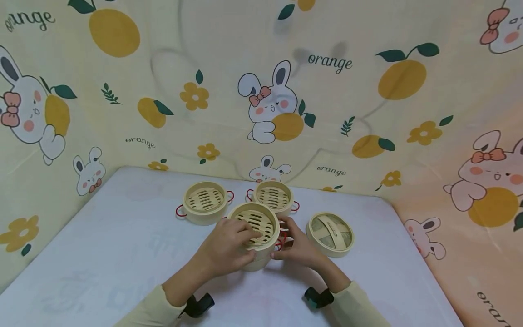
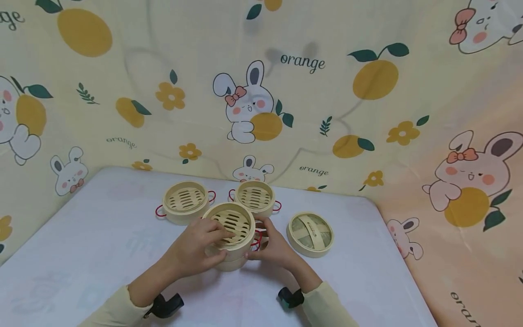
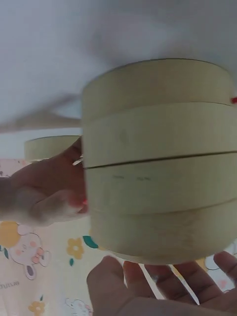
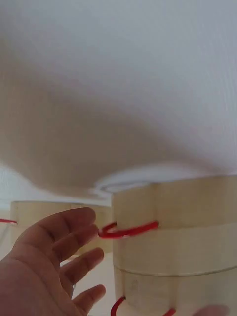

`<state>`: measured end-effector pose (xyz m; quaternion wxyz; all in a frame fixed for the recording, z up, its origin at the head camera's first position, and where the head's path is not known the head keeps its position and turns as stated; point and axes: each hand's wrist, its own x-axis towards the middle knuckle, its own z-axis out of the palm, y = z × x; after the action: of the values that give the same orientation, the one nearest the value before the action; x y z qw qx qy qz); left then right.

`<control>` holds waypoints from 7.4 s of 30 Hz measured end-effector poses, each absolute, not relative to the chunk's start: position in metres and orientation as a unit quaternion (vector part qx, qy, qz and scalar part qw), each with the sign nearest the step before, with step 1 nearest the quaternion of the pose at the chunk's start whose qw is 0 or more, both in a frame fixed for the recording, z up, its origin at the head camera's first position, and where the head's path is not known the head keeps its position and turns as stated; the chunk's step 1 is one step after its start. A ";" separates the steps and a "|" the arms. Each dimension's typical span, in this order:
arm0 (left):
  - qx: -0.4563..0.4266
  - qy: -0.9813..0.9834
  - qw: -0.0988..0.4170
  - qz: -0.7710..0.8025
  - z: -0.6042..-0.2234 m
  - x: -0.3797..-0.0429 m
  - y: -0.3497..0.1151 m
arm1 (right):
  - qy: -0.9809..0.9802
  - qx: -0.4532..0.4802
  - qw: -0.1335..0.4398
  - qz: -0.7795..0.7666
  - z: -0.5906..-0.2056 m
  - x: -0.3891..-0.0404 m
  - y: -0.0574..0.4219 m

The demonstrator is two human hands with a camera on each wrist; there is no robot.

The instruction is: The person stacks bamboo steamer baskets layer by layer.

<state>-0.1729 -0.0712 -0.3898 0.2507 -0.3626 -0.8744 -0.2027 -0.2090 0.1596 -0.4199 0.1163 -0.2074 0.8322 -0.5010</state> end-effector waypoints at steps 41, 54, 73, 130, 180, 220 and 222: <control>-0.224 -0.909 0.248 -0.247 -0.413 -0.241 -0.169 | 0.823 -0.233 0.091 -0.510 -0.415 -0.215 0.150; -0.174 -0.922 0.200 -0.280 -0.431 -0.255 -0.175 | 0.825 -0.218 0.096 -0.512 -0.416 -0.216 0.151; -0.154 -0.936 0.203 -0.245 -0.450 -0.264 -0.178 | 0.814 -0.213 0.123 -0.526 -0.399 -0.206 0.148; -0.163 -0.893 0.323 -0.268 -0.415 -0.231 -0.177 | 0.799 -0.215 0.119 -0.549 -0.420 -0.216 0.151; -0.311 -0.844 0.278 -0.335 -0.362 -0.165 -0.091 | 0.792 -0.184 0.139 -0.565 -0.397 -0.201 0.146; -0.337 -0.847 0.288 -0.293 -0.369 -0.165 -0.084 | 0.779 -0.201 0.135 -0.578 -0.398 -0.200 0.145; -0.339 -0.847 0.287 -0.290 -0.369 -0.166 -0.084 | 0.781 -0.198 0.135 -0.577 -0.398 -0.199 0.145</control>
<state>-0.1660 -0.0839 -0.3688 0.2873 -0.3389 -0.8475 -0.2904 -0.1994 0.1448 -0.3978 0.1350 -0.1976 0.7806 -0.5774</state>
